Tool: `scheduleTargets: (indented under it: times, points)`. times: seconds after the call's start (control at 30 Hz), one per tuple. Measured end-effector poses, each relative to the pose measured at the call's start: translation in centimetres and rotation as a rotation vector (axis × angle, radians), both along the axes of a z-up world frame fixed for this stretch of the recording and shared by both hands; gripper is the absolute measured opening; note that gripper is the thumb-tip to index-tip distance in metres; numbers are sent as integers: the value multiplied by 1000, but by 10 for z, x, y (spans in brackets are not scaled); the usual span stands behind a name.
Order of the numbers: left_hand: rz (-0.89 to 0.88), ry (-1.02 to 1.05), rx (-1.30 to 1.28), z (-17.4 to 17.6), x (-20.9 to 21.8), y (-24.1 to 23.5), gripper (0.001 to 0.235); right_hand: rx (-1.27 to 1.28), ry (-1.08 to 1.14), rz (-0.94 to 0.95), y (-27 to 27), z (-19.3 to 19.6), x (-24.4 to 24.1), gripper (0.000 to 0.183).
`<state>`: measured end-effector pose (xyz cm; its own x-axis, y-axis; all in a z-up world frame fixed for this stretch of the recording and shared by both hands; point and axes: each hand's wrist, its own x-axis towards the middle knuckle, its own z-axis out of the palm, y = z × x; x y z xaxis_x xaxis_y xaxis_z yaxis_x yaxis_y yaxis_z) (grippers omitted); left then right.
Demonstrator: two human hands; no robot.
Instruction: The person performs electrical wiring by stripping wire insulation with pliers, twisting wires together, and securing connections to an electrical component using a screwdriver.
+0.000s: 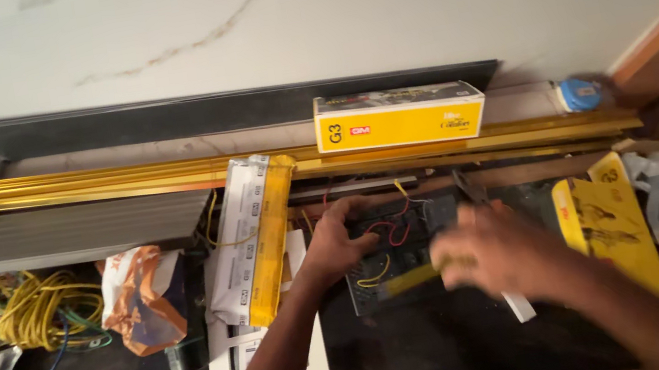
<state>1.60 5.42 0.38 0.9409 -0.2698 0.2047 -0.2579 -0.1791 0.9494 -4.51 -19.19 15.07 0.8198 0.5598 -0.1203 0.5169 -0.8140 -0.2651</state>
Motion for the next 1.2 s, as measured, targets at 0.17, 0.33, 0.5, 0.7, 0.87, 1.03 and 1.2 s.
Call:
scheduleTargets:
  times: [0.17, 0.33, 0.5, 0.7, 0.87, 1.03, 1.2]
  points:
    - [193, 117, 389, 6, -18, -3, 26, 211, 68, 105, -6, -86, -39, 26]
    - [166, 161, 226, 26, -41, -4, 18, 261, 26, 6, -9, -100, -46, 38]
    - [18, 317, 145, 35, -53, -10, 23, 538, -102, -222, 15, -81, -20, 39]
    - [-119, -6, 186, 26, -42, 8, 17, 569, -209, -74, 35, -93, 12, 24]
    - [117, 36, 326, 28, -21, 8, 12, 643, -200, -133, 31, -105, 8, 18]
    - [347, 174, 97, 32, -13, -18, 19, 612, -278, -163, 39, -99, 2, 20]
    - [391, 128, 144, 27, -7, -33, 30, 541, -305, -265, 48, -97, 1, 15]
